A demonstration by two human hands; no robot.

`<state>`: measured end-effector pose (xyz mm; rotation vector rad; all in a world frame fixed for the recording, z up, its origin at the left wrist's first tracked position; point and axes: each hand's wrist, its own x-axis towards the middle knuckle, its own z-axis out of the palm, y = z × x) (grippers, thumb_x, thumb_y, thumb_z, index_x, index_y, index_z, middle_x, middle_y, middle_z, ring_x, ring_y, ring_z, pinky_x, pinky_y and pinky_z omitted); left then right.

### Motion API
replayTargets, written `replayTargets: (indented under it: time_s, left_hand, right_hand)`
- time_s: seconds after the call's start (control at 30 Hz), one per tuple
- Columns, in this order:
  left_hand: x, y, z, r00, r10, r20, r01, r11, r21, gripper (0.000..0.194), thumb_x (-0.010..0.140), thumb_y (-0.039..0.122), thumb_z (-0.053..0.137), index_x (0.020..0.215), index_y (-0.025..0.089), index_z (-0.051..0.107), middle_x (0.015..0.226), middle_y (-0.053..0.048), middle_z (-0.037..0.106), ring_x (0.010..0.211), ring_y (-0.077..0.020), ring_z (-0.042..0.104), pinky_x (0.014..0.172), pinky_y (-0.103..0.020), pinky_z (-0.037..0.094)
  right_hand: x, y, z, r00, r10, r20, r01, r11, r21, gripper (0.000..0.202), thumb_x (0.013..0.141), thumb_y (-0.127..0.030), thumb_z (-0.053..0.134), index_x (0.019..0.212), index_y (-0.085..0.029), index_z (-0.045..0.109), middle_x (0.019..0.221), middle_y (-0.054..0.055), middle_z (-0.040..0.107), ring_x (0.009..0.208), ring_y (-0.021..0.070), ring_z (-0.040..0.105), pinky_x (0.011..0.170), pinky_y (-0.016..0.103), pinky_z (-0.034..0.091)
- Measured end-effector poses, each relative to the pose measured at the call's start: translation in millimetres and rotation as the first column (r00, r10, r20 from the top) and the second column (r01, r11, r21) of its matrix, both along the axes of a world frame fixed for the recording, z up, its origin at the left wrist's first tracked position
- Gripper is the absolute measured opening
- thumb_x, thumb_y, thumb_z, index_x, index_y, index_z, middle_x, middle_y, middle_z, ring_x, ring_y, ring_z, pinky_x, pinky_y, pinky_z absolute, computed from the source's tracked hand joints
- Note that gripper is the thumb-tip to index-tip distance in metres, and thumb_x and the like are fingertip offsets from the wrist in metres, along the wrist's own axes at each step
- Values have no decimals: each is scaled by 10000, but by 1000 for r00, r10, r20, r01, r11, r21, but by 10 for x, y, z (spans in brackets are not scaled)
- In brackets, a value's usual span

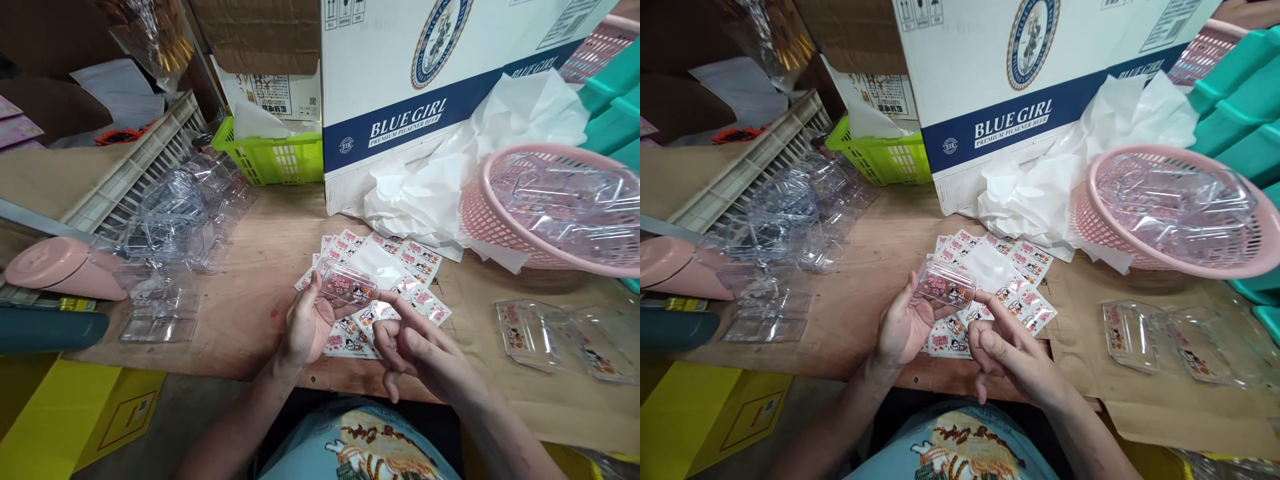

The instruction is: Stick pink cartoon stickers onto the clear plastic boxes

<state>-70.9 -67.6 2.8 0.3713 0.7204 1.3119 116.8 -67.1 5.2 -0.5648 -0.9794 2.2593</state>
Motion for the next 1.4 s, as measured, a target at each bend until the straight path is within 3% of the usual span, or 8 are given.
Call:
replayTargets:
  time_s: [0.47, 0.63, 0.83, 1.4]
  left_hand:
    - [31, 12, 48, 995, 89, -37, -91, 994, -53, 406, 951, 479, 520, 1086, 144, 707, 1151, -122, 746, 1241, -309, 615, 1029, -488, 514]
    - [38, 17, 31, 996, 83, -28, -83, 996, -21, 406, 960, 476, 508, 1047, 138, 715, 1127, -127, 753, 1231, -308, 622, 1033, -494, 508]
    - [47, 18, 26, 995, 95, -40, -97, 994, -43, 384, 954, 471, 523, 1024, 146, 717, 1087, -112, 766, 1203, -303, 642, 1041, -497, 502]
    - [28, 19, 24, 997, 78, -23, -78, 997, -13, 402, 942, 488, 543, 1067, 145, 712, 1143, -120, 751, 1229, -309, 625, 1047, -511, 494]
  right_hand:
    - [-38, -78, 122, 998, -52, 21, 52, 998, 18, 605, 927, -447, 636, 1437, -268, 364, 691, -68, 416, 539, 69, 305, 499, 261, 591]
    - [-38, -70, 112, 998, -58, -26, 57, 998, -17, 500, 939, -407, 631, 1372, -271, 420, 691, -72, 431, 526, 56, 300, 488, 253, 589]
    - [-46, -64, 96, 993, -56, -105, 50, 997, -62, 517, 947, -420, 616, 1395, -272, 406, 689, -73, 450, 509, 46, 290, 490, 261, 596]
    - [-67, -3, 37, 999, -51, -15, 51, 998, -37, 479, 944, -420, 617, 1354, -269, 420, 651, -86, 409, 498, 56, 262, 460, 256, 581]
